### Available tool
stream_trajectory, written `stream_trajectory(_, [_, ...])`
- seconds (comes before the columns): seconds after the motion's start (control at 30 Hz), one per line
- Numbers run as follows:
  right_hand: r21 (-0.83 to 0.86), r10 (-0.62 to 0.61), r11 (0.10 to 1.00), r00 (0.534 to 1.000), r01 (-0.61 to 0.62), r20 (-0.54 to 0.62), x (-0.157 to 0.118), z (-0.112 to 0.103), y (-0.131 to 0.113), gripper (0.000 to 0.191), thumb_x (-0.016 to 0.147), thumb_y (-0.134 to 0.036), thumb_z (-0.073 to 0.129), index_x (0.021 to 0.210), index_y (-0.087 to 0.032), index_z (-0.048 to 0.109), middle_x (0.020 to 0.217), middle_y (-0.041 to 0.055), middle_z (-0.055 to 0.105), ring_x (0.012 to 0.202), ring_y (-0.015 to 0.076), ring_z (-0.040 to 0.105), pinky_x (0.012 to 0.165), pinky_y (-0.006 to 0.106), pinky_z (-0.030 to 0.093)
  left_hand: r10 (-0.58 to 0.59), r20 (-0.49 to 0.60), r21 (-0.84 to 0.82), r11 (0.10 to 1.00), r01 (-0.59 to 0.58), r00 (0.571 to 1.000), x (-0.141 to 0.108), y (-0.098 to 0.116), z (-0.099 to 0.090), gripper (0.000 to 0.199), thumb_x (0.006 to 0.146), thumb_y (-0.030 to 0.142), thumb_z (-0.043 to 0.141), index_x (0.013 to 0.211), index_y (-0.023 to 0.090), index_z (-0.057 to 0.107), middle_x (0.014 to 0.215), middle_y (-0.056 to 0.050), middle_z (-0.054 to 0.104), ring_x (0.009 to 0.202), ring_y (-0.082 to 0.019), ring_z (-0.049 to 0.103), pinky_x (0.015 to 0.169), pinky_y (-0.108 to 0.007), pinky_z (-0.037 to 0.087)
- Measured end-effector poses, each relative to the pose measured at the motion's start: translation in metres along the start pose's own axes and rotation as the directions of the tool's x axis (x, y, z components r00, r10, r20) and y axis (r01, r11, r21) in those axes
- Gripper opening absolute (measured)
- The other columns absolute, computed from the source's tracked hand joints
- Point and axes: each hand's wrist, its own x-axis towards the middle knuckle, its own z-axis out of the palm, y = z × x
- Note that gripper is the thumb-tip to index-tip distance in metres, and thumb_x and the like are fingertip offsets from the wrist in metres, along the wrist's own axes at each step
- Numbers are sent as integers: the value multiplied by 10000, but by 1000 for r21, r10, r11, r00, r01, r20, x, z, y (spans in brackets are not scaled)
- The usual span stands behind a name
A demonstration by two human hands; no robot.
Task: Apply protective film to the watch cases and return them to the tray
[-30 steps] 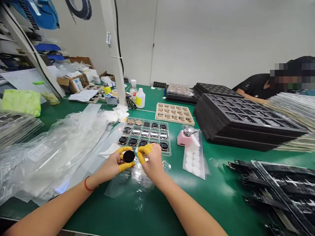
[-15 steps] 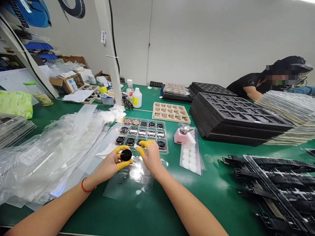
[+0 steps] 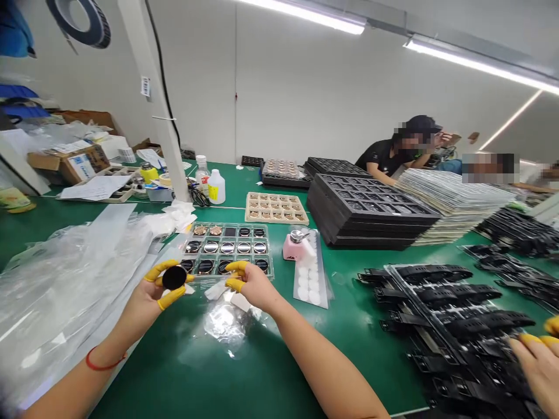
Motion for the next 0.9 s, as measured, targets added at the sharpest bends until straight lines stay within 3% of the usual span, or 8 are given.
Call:
stream_trajectory(0.17, [69,58,996,997,-61,45,1,-2,-5,267,742,-262,620,987,-206,527,723,9,662,573,125,573,591,286,466,13,71,76,997,-19,997,-2,-5,0,587,617,348,764,1097,218,452,989,-93,711,1009,-274,642,966,-442,456])
stream_trajectory(0.33, [-20,-21,1000,1000,21,-3,-2,-15,-9,292,739,-325,637,1005,-220,575,982,45,655,908,174,608,812,327,462,3,60,-11,1000,-2,998,-3,-2,4,598,634,347,752,1118,199,433,1000,-99,709,990,-265,652,947,-442,474])
stream_trajectory(0.4, [-81,-43,996,997,37,-63,-1,-21,-10,247,768,-344,594,980,-218,608,1003,43,646,941,174,589,840,331,446,-1,74,-20,1000,2,997,-3,-1,5,587,645,333,745,1119,197,427,1007,-104,707,995,-257,650,959,-435,463])
stream_trajectory(0.7, [-289,-77,956,995,54,-68,0,-19,-7,107,751,-270,544,776,-192,613,810,15,612,745,146,539,703,298,428,-5,116,18,1000,2,993,-8,5,8,543,668,324,721,1102,199,421,1101,-117,669,1018,-242,640,992,-421,430])
stream_trajectory(0.9, [-247,-162,959,984,141,-68,-11,-19,-26,41,733,-212,541,706,-196,568,764,-8,562,729,130,504,690,277,401,-95,141,76,994,85,985,-7,2,11,618,671,366,716,1169,217,381,1023,-94,698,1023,-245,637,958,-405,458])
